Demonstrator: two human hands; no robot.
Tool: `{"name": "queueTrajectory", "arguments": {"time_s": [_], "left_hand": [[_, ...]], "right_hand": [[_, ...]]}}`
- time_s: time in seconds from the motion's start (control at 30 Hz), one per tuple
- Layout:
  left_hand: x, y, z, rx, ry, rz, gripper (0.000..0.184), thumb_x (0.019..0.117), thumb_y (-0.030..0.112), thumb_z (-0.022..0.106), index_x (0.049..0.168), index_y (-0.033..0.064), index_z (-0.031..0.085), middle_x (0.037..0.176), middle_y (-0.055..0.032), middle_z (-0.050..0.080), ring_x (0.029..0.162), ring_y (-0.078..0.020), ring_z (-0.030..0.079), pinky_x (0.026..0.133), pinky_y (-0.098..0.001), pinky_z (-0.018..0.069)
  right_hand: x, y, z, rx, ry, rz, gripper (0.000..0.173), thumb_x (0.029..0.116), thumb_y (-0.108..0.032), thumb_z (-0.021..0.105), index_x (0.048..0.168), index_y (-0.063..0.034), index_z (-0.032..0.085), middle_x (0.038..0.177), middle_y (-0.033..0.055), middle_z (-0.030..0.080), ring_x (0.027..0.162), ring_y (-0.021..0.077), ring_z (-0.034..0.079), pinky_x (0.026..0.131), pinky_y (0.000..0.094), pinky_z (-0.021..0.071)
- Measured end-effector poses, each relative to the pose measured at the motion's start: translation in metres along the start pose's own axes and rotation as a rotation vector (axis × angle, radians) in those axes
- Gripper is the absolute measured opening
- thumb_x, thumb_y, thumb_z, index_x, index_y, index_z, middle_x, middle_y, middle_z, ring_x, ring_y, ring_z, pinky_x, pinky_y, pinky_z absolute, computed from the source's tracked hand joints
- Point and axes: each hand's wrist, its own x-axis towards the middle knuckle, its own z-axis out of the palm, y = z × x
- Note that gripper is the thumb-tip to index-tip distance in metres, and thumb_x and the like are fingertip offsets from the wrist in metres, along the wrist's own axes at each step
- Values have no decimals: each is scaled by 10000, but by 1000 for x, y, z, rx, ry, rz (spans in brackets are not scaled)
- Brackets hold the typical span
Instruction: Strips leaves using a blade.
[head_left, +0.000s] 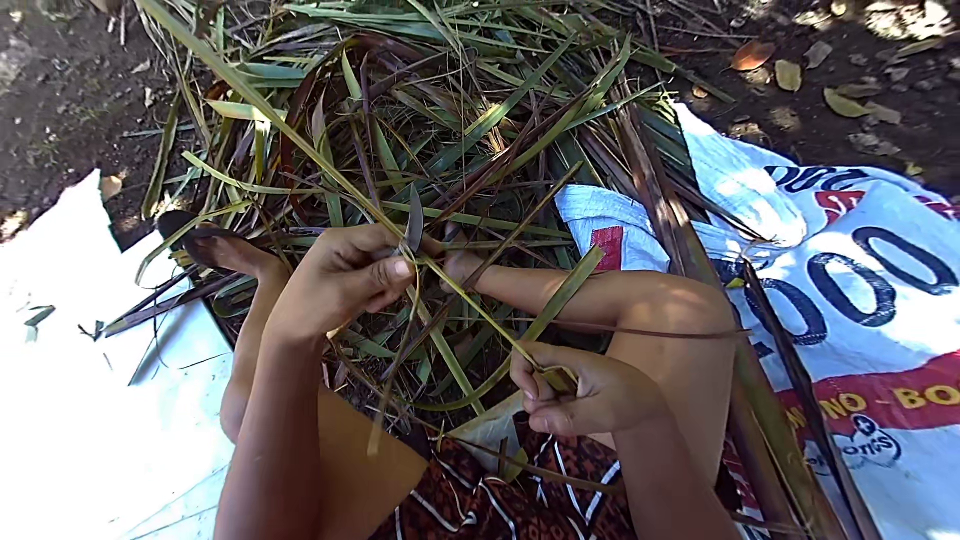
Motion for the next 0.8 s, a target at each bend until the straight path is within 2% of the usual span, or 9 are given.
{"name": "queueTrajectory", "arguments": {"time_s": [0.1, 0.2, 0.23, 0.3, 0.37, 0.47, 0.53, 0.63, 0.8], "left_hand": [[2, -3, -1, -16, 6, -14, 158, 1002, 278, 650, 1062, 149, 717, 663, 132, 600, 510, 89, 500, 467, -64, 425], [2, -6, 2, 22, 11, -39, 112, 1000, 245, 651, 1019, 152, 711, 662, 113, 597, 517, 76, 506, 479, -74, 433], [2, -7, 3, 33, 11, -36, 110, 1003, 243, 648, 1024, 153, 707, 671, 110, 598, 523, 72, 510, 484, -76, 438], [2, -11, 8, 51, -13, -57, 118, 1002, 252, 648, 1051, 163, 708, 681, 113, 611, 535, 69, 528, 496, -80, 451], [2, -14, 19, 102, -79, -135, 149, 983, 217, 651, 1103, 152, 712, 700, 125, 634, 559, 74, 545, 518, -82, 462], [7, -24, 43, 218, -236, -261, 197, 987, 159, 630, 1132, 41, 694, 784, 132, 642, 642, 107, 535, 589, -74, 451], [11, -28, 50, 211, -272, -280, 225, 1005, 164, 613, 1158, 15, 684, 814, 125, 647, 652, 119, 523, 591, -63, 438], [10, -25, 41, 184, -186, -147, 191, 1013, 254, 611, 1024, 94, 714, 730, 143, 613, 603, 129, 488, 546, -53, 406], [6, -9, 18, 180, 24, -63, 208, 1036, 268, 580, 1146, 161, 720, 675, 142, 582, 513, 99, 464, 475, -65, 399]], "right_hand": [[4, 3, -2, -141, 69, 103, 115, 1004, -131, 570, 1101, -135, 508, 690, -167, 460, 558, -136, 381, 503, 48, 317], [6, 1, -2, -272, 193, 148, 225, 1052, -210, 523, 1203, -46, 554, 746, -112, 495, 600, -98, 466, 552, 76, 414], [6, 0, 0, -259, 230, 118, 214, 1070, -238, 503, 1175, -59, 556, 737, -119, 488, 590, -102, 466, 543, 73, 418], [8, -1, 7, -218, 314, 38, 186, 1094, -234, 444, 1097, -101, 573, 679, -158, 419, 547, -122, 382, 497, 58, 332], [13, 1, 10, -309, 431, -31, 225, 1096, -190, 402, 1074, -76, 595, 682, -155, 383, 556, -121, 338, 509, 58, 293], [17, 7, 14, -561, 637, -108, 285, 1081, -165, 408, 1064, 3, 636, 705, -124, 429, 595, -124, 357, 556, 55, 314], [17, 10, 15, -672, 710, -168, 300, 1078, -152, 401, 1020, 18, 640, 686, -110, 442, 595, -122, 370, 563, 53, 323], [15, 8, 17, -638, 669, -200, 281, 1073, -133, 404, 987, 9, 631, 674, -115, 417, 580, -129, 340, 545, 41, 291], [12, 6, 17, -542, 578, -186, 256, 1076, -131, 409, 960, -23, 610, 665, -125, 376, 568, -130, 308, 528, 40, 261]]}}
